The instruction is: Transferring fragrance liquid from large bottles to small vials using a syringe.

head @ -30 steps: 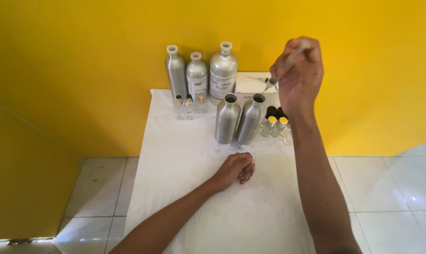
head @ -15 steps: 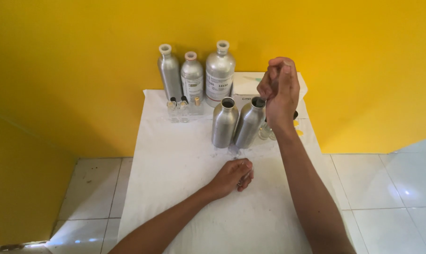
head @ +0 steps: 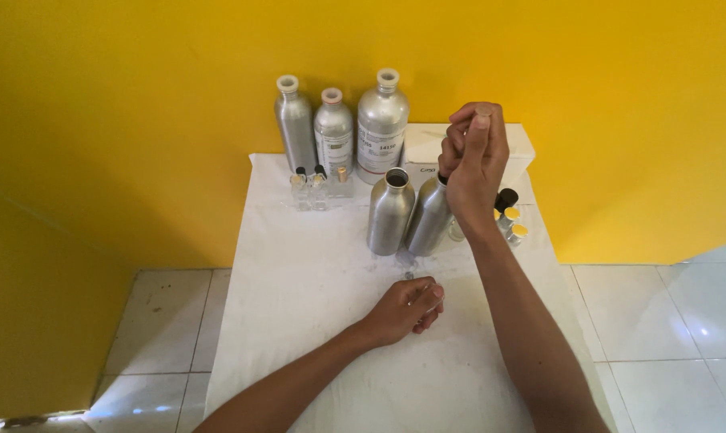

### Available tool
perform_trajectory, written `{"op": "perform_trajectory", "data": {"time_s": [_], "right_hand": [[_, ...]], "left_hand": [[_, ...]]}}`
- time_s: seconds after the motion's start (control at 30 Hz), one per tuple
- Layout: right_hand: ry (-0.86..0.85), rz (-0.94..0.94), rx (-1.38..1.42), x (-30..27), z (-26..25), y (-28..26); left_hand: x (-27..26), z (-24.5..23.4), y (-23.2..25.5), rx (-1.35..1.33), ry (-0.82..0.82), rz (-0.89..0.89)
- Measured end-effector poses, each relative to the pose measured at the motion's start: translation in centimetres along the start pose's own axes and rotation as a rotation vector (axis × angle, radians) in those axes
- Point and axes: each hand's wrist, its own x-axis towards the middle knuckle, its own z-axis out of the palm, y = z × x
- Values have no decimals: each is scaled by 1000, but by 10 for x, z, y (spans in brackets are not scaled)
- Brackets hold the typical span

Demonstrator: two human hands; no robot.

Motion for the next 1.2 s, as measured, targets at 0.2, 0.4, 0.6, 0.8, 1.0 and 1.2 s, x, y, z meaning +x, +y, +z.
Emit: {"op": "perform_trajectory", "data": {"time_s": [0.2,0.4,0.6,0.8,1.0,1.2], "right_hand": [[-3,9,43,0,-1,1],[-115,-25,98,6,-10,0],[-303,143,269,7,-33,1],[-222,164,290,0,-21,8],[-177,27,119,-4,-10,1],[-155,-24,75,-4,-8,4]], "left_hand": [[-1,1,3,15,-7,13],[-2,1,5,18,-19,6],[-1,3,-1,-10,-17,57],[2,3,-7,-13,-6,70],[-2,3,5,36,-22,63],[-1,4,3,61,-7,53]]}}
